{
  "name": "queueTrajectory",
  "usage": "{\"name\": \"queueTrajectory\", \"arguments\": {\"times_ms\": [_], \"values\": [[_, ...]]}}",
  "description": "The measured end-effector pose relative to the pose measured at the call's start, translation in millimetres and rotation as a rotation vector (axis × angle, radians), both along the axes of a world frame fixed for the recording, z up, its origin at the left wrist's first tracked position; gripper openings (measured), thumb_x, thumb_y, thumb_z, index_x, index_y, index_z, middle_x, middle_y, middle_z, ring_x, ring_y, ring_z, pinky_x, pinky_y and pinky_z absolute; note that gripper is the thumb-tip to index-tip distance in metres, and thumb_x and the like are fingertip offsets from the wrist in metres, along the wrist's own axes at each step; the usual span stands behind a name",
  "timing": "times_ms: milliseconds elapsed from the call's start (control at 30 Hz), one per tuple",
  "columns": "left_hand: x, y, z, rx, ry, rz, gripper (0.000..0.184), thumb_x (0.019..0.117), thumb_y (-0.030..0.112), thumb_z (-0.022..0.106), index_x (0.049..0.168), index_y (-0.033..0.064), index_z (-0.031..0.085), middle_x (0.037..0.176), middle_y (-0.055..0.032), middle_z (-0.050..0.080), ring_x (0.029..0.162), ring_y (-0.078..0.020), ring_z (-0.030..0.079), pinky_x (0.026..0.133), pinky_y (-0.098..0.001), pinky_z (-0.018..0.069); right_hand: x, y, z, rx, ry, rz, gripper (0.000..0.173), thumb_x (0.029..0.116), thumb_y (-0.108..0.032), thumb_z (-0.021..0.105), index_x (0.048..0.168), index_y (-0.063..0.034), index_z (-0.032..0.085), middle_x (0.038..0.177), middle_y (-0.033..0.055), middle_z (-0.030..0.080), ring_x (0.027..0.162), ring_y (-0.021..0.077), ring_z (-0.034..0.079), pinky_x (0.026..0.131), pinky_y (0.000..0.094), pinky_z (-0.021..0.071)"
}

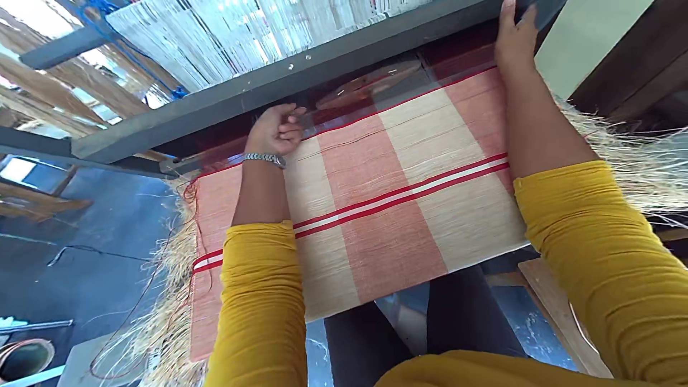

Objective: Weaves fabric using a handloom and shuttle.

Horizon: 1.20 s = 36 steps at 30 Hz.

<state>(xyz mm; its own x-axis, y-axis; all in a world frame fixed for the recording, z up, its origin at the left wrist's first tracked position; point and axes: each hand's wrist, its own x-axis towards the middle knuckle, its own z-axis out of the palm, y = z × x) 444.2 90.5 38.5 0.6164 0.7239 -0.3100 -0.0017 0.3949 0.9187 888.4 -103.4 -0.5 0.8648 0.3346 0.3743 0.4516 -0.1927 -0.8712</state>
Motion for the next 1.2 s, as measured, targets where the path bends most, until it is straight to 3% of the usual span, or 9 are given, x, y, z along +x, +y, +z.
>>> {"name": "queueTrajectory", "arguments": {"times_ms": [233, 300, 400, 567, 633, 733, 867, 1000, 1200], "values": [[47, -71, 2, 0.527, 0.325, 0.361, 0.052, 0.1089, 0.031, 0.050, 0.147, 0.0042, 0.028, 0.084, -0.0055, 0.057, 0.054, -0.0085, 0.055, 0.048, -0.0228, 0.0483, 5, 4, 8, 0.052, 0.160, 0.160, 0.070, 0.1074, -0.056, 0.037, 0.148, -0.0010, 0.049, 0.146, 0.0200, 0.055, 0.134, 0.0262, 0.056, 0.112, 0.0456, 0.0463], [57, -94, 47, 0.251, 0.660, 0.180, 0.040, 0.1121, 0.033, 0.042, 0.148, 0.0145, 0.038, 0.106, -0.0014, 0.062, 0.081, -0.0093, 0.061, 0.077, -0.0248, 0.0523, 4, 2, 10, 0.077, 0.209, 0.198, 0.068, 0.1080, -0.056, 0.036, 0.148, -0.0022, 0.048, 0.143, 0.0192, 0.055, 0.127, 0.0254, 0.060, 0.105, 0.0442, 0.0515], [67, -57, 2, 0.372, 0.474, 0.173, 0.030, 0.1100, 0.036, 0.044, 0.120, 0.0093, 0.053, 0.073, 0.0006, 0.061, 0.044, -0.0019, 0.044, 0.039, -0.0162, 0.0371, 1, -1, 15, 0.110, 0.268, 0.245, 0.068, 0.1078, -0.057, 0.036, 0.148, -0.0038, 0.048, 0.144, 0.0183, 0.055, 0.123, 0.0258, 0.063, 0.099, 0.0428, 0.0558], [85, -75, 7, 0.422, 0.494, 0.162, 0.034, 0.1106, 0.038, 0.042, 0.119, 0.0091, 0.058, 0.077, -0.0003, 0.068, 0.047, 0.0002, 0.047, 0.043, -0.0139, 0.0377, 4, -6, 15, 0.141, 0.298, 0.279, 0.066, 0.1082, -0.057, 0.035, 0.142, -0.0036, 0.054, 0.143, 0.0174, 0.056, 0.124, 0.0266, 0.061, 0.099, 0.0440, 0.0546], [83, -98, 48, 0.244, 0.641, 0.070, 0.028, 0.1137, 0.028, 0.034, 0.129, 0.0143, 0.054, 0.094, 0.0008, 0.060, 0.071, -0.0030, 0.053, 0.073, -0.0170, 0.0467, 8, -7, 14, 0.141, 0.298, 0.280, 0.066, 0.1083, -0.058, 0.033, 0.140, -0.0043, 0.057, 0.144, 0.0166, 0.055, 0.128, 0.0261, 0.059, 0.101, 0.0446, 0.0527], [66, -49, 4, 0.059, -0.058, -0.108, 0.024, 0.1070, 0.018, 0.031, 0.097, 0.0090, 0.052, 0.062, 0.0090, 0.040, 0.040, 0.0070, 0.031, 0.038, -0.0046, 0.0268, 11, -2, 9, 0.129, 0.239, 0.272, 0.067, 0.1083, -0.057, 0.034, 0.140, -0.0025, 0.057, 0.146, 0.0159, 0.055, 0.137, 0.0245, 0.053, 0.112, 0.0464, 0.0460], [83, -66, 13, 0.005, 0.068, 0.188, 0.023, 0.1089, 0.026, 0.037, 0.091, 0.0174, 0.049, 0.064, 0.0088, 0.044, 0.042, 0.0038, 0.030, 0.040, -0.0070, 0.0254, 10, -1, 11, 0.152, 0.193, 0.225, 0.066, 0.1081, -0.053, 0.039, 0.137, 0.0024, 0.059, 0.140, 0.0194, 0.059, 0.132, 0.0255, 0.056, 0.112, 0.0464, 0.0446], [100, -89, -12, 0.579, 0.284, 0.265, 0.056, 0.1076, 0.033, 0.053, 0.148, 0.0050, 0.025, 0.079, -0.0036, 0.055, 0.052, -0.0081, 0.051, 0.047, -0.0241, 0.0457, 17, 2, 5, 0.237, 0.326, 0.196, 0.064, 0.1057, -0.053, 0.047, 0.144, -0.0021, 0.048, 0.142, 0.0175, 0.055, 0.126, 0.0273, 0.058, 0.101, 0.0464, 0.0526], [92, -196, 64, 0.308, 0.424, 0.129, 0.029, 0.1127, 0.027, 0.037, 0.103, 0.0067, 0.055, 0.065, 0.0056, 0.042, 0.046, 0.0030, 0.035, 0.044, -0.0105, 0.0299, 17, -5, 6, 0.332, 0.486, 0.241, 0.064, 0.1061, -0.056, 0.044, 0.149, -0.0085, 0.042, 0.147, 0.0154, 0.053, 0.124, 0.0282, 0.061, 0.095, 0.0450, 0.0554]]}}
